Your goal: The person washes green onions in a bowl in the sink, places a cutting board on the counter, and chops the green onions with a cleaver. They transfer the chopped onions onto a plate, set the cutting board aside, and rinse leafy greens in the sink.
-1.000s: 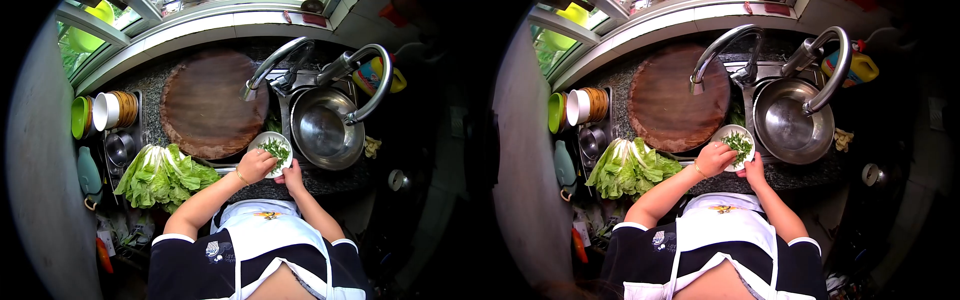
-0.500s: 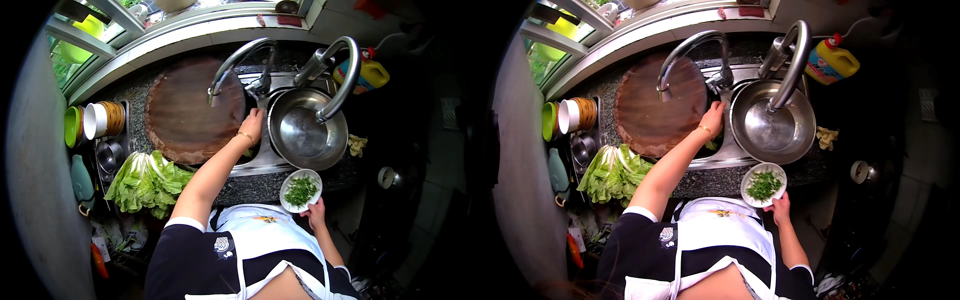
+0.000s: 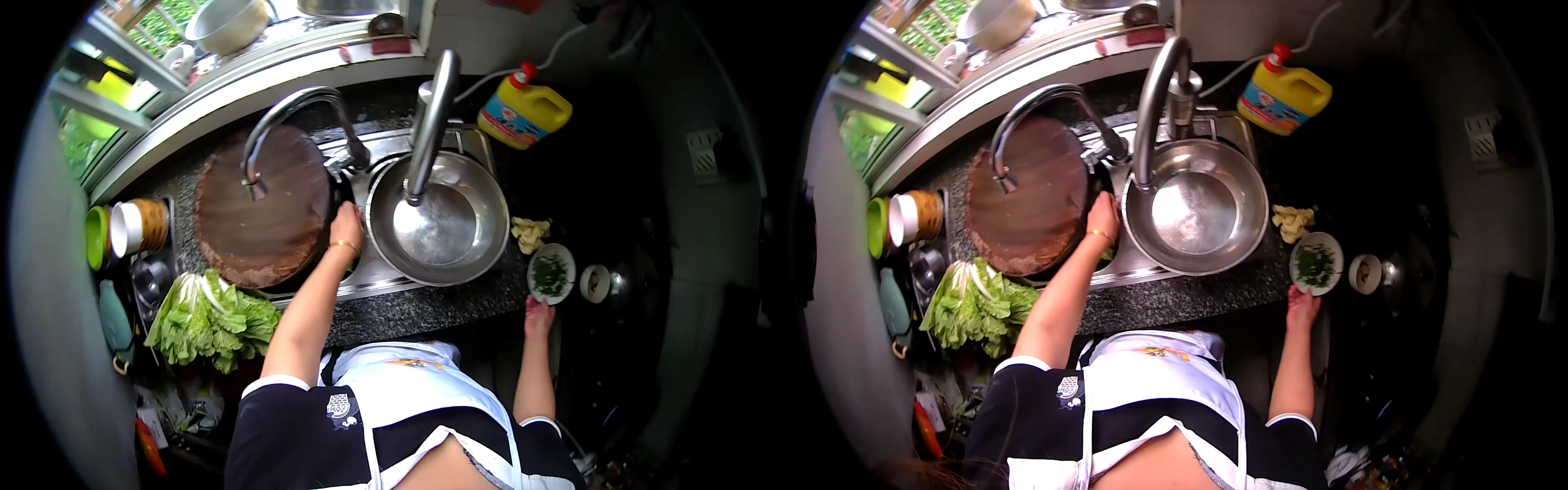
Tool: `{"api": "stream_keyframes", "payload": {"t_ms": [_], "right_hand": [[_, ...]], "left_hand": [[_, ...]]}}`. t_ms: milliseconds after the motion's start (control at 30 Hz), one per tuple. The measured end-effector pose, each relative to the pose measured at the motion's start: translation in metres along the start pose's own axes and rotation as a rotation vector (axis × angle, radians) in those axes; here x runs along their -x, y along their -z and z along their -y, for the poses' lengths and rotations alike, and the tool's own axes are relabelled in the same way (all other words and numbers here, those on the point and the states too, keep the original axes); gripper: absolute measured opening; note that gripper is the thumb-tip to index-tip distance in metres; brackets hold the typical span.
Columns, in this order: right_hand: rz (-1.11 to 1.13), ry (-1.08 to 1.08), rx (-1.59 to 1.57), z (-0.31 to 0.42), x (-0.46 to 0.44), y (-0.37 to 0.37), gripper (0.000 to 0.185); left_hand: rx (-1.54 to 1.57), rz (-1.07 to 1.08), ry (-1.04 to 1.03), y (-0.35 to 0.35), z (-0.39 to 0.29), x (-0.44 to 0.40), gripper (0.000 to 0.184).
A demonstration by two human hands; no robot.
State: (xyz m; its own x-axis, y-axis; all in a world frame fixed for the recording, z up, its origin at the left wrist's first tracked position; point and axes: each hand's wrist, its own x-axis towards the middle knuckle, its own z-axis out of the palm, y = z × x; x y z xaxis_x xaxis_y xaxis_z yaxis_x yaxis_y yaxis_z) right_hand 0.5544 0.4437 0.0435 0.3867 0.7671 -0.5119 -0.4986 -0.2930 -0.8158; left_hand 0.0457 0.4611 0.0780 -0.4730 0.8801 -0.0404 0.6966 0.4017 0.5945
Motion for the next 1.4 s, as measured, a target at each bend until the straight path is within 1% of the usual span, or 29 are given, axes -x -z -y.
{"api": "stream_keyframes", "payload": {"t_ms": [67,133,167,200,267,300,333,400,433,467,533,600,667,733,767,900,933,1000,1033,1067,1133,1200,1233,1267,1300,1333,1367,1400], "right_hand": [[-0.009,-0.063,0.017,0.025,-0.005,-0.018,0.04],[-0.042,-0.223,-0.037,0.042,-0.001,-0.028,0.053],[-0.149,-0.145,0.092,0.042,0.012,-0.04,0.046],[-0.122,-0.15,0.101,0.039,0.025,-0.055,0.046],[0.074,0.028,0.393,0.031,0.051,-0.082,0.034],[0.192,0.057,0.428,0.023,0.072,-0.111,0.028],[0.307,0.089,0.459,0.014,0.094,-0.145,0.023],[0.579,0.012,0.479,-0.005,0.132,-0.21,0.019],[0.67,-0.012,0.52,-0.016,0.147,-0.241,0.019],[0.763,-0.036,0.562,-0.027,0.157,-0.27,0.02],[0.918,-0.008,0.693,-0.05,0.164,-0.323,0.021],[0.968,0.088,0.733,-0.073,0.158,-0.37,0.027],[0.924,0.358,1.029,-0.088,0.146,-0.409,0.038],[0.894,0.509,1.291,-0.093,0.143,-0.436,0.048],[0.909,0.591,1.387,-0.094,0.143,-0.443,0.049],[0.947,0.641,1.488,-0.097,0.15,-0.459,0.048],[0.938,0.559,1.569,-0.088,0.16,-0.465,0.042],[0.903,0.866,1.352,-0.078,0.185,-0.465,0.031],[0.95,1.093,1.208,-0.078,0.191,-0.463,0.019],[0.983,1.151,1.118,-0.081,0.199,-0.459,0.014],[1.154,0.795,1.109,-0.101,0.213,-0.438,0.016],[1.079,0.493,0.92,-0.155,0.215,-0.413,0.036],[1.001,0.285,0.934,-0.18,0.205,-0.41,0.058],[0.883,0.179,0.929,-0.218,0.182,-0.41,0.064],[0.895,0.443,1.009,-0.221,0.183,-0.424,0.063],[0.896,0.712,1.075,-0.217,0.193,-0.444,0.063],[0.936,0.771,1.088,-0.211,0.205,-0.46,0.06],[1.075,1.064,1.016,-0.207,0.211,-0.478,0.059]], "left_hand": [[0.094,-0.157,-0.048,0.027,-0.017,0.03,0.013],[0.251,-0.256,-0.017,0.054,-0.025,0.048,0.011],[0.296,-0.177,0.075,0.067,-0.024,0.053,0.014],[0.347,-0.101,0.168,0.077,-0.022,0.057,0.019],[-0.114,0.009,-0.384,0.09,-0.006,0.059,0.036],[-0.189,0.095,-0.357,0.099,-0.008,0.064,0.052],[-0.308,0.091,-0.333,0.11,-0.007,0.063,0.061],[-0.389,-0.072,-0.215,0.117,0.012,0.056,0.071],[-0.471,-0.078,-0.193,0.116,0.03,0.053,0.08],[-0.513,-0.056,-0.185,0.112,0.047,0.052,0.08],[-0.497,0.01,-0.179,0.107,0.056,0.051,0.079],[-0.555,0.021,-0.222,0.096,0.065,0.052,0.076],[-0.603,-0.006,-0.27,0.08,0.079,0.052,0.074],[-0.581,-0.018,-0.297,0.073,0.085,0.053,0.07],[-0.569,-0.027,-0.312,0.07,0.089,0.053,0.07],[-0.549,-0.038,-0.335,0.067,0.093,0.052,0.066],[-0.517,-0.042,-0.338,0.068,0.093,0.053,0.065],[-0.52,-0.049,-0.346,0.068,0.094,0.053,0.066],[-0.526,-0.059,-0.351,0.068,0.095,0.053,0.066],[-0.524,-0.061,-0.342,0.067,0.095,0.054,0.066],[-0.518,-0.059,-0.35,0.066,0.097,0.053,0.066],[-0.502,-0.083,-0.352,0.065,0.097,0.053,0.065],[-0.488,-0.094,-0.361,0.064,0.099,0.052,0.066],[-0.475,-0.102,-0.369,0.063,0.1,0.053,0.067],[-0.456,-0.113,-0.382,0.064,0.1,0.053,0.064],[-0.453,-0.144,-0.404,0.062,0.102,0.054,0.057],[-0.464,-0.134,-0.433,0.061,0.105,0.055,0.053],[-0.475,-0.124,-0.463,0.058,0.108,0.056,0.049]]}}
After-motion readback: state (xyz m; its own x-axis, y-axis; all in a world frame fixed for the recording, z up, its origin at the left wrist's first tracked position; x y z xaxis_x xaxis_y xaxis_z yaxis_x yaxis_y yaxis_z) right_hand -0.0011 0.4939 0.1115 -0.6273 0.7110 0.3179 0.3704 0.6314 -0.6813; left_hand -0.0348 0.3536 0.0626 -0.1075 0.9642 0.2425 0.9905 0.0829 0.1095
